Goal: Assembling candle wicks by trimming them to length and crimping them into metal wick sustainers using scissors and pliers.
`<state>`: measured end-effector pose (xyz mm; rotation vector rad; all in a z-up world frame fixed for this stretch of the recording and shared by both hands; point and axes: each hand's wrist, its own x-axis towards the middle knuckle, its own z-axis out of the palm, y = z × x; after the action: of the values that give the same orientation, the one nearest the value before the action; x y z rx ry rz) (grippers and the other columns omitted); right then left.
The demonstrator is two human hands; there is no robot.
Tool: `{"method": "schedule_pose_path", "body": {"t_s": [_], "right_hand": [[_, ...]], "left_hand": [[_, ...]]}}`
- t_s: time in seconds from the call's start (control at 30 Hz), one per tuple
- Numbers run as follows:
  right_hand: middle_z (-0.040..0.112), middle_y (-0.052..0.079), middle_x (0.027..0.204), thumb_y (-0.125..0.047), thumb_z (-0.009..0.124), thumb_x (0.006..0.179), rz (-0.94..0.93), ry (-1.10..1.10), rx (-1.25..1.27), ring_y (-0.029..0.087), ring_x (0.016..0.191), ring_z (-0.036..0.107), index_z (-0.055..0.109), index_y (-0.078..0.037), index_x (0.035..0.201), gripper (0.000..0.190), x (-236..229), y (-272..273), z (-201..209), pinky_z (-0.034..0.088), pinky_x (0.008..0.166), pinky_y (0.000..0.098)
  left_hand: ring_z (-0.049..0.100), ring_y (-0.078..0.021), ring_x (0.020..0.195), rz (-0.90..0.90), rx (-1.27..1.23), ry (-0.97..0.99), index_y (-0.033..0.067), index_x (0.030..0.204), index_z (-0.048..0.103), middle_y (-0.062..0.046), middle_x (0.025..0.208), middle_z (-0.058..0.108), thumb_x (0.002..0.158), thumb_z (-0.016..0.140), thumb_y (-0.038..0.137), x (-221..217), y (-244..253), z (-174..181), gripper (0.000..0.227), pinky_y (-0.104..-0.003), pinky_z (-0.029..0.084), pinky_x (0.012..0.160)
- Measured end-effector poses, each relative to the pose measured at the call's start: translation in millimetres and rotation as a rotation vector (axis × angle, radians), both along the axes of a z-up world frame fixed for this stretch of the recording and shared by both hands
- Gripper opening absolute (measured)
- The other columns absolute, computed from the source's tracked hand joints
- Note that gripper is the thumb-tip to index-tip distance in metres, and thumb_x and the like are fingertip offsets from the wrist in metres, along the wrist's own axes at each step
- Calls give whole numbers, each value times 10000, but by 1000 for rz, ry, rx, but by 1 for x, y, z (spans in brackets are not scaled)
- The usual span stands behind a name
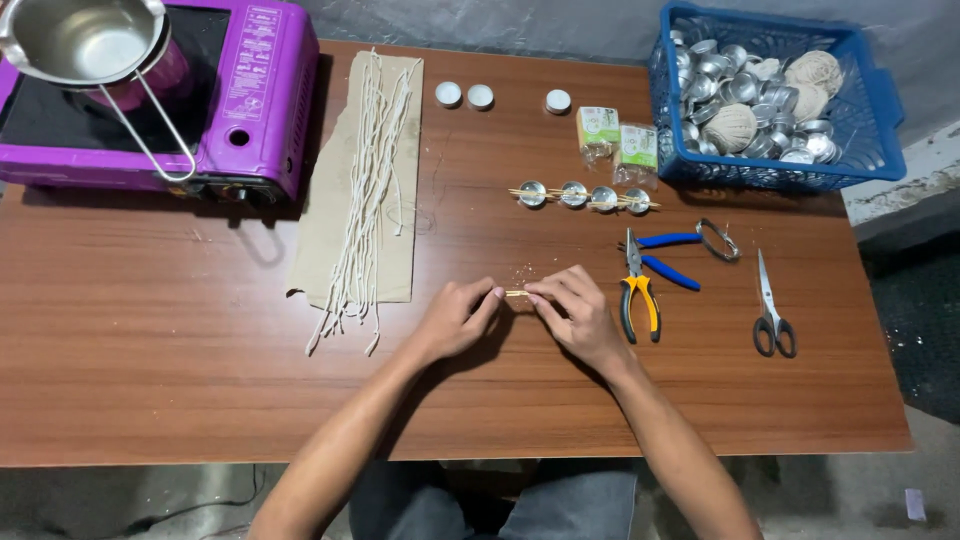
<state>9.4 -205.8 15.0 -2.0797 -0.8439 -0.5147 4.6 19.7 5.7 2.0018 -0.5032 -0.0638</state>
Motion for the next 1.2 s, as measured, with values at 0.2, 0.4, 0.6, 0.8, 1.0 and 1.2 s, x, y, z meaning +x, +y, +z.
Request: {"method": "schedule_pose_path", "body": {"t_s": [0.2,0.4,0.6,0.8,1.0,1.2], "right_hand": [[725,55,892,-196,773,915,-86,-19,21,266,817,683,790,-117,1039,148,9,-13,5,575,774,370],[710,135,885,-47,722,994,-499,-69,42,314,765,664,771,-70,1016,58,80,-115,21,520,702,383],[722,62,855,-178,785,935,-759,130,-187,331,837,706,808,-216,993,73,214,-217,13,554,793,412],[738,55,857,-134,775,896,-773,122,-252,358,923,700,813,-248,1101,237,262,-204,12,545,900,465],[615,244,1249,-131,686,1030,-642,246,-276,445,1226,488,675,-131,1402,372,295,-191,30,420,1013,575],[594,211,1442,-122,752,995,-676,436,-183,217,925,689,671,-142,940,100,278,-170,56,580,766,407]], "left_hand": [[588,-293,539,32,-38,-40,123,780,569,-172,590,577,1055,511,253,9,5,-31,310,-362,507,575],[547,-261,542,124,-132,-10,102,779,580,-175,572,568,1073,475,226,8,6,-23,336,-384,500,584],[527,-269,539,171,-156,1,92,801,605,-189,578,575,1069,477,208,12,6,-44,319,-404,494,587],[537,-253,540,183,-173,24,86,795,602,-183,570,584,1060,487,199,11,6,-40,310,-402,497,580],[437,-115,569,155,-167,14,111,738,464,24,587,486,1078,466,251,5,3,-10,367,-309,372,568],[426,-111,559,153,-153,-9,124,730,466,35,589,467,1079,471,250,6,3,-13,372,-307,360,556]]}}
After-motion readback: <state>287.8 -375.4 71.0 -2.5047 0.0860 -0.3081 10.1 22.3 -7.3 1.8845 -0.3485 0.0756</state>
